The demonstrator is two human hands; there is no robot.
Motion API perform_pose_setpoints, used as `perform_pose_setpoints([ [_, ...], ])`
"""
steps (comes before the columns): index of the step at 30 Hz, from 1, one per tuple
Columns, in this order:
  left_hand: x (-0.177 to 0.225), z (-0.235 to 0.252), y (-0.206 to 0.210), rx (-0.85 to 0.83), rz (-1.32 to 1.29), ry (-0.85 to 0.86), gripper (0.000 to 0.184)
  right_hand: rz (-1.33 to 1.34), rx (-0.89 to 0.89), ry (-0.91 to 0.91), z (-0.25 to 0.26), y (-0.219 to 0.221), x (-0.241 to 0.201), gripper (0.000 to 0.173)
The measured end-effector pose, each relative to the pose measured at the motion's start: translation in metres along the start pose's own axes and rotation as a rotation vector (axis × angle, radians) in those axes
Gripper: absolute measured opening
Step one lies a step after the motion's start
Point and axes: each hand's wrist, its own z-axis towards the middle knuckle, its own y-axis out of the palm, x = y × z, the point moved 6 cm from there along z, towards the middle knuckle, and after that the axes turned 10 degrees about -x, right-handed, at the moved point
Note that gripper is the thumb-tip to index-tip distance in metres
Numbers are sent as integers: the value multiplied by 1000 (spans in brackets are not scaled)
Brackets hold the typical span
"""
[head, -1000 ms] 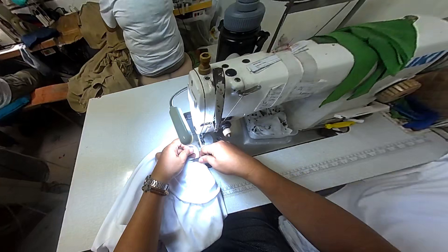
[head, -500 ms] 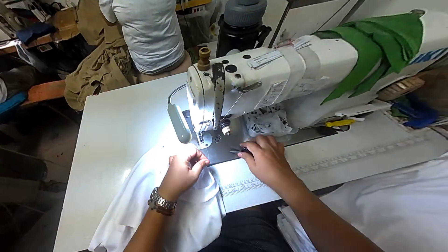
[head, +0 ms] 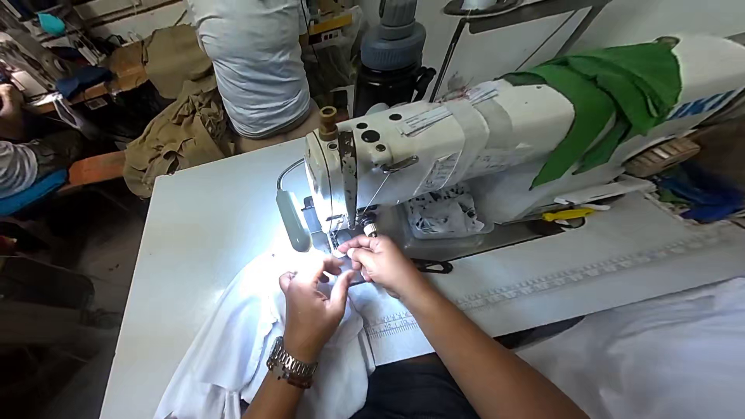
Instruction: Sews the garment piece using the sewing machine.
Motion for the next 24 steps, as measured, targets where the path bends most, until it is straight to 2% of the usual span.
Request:
perform_pose_setpoints([
  [3,6,4,-13,299,-119,26,13,-39,109,-208,-11,-11,4,22],
  [6,17,9,-11,468,-149,33,10,-70,147,-307,-16,-15,10,23],
  [8,19,9,-1,513,-130,1,8,-87,132,-332,-19,-14,11,23],
  [12,28,11,14,598,-117,1,21,-130,111,-359,-22,-14,12,21],
  [15,30,20,19,667,-174,-54,15,-170,165,-362,-21,-15,14,21],
  [18,36,20,17,694,-188,-27,10,-188,175,-377,-21,-15,13,21],
  [24,34,23,23,713,-209,-43,9,-225,202,-364,-22,-16,13,18],
])
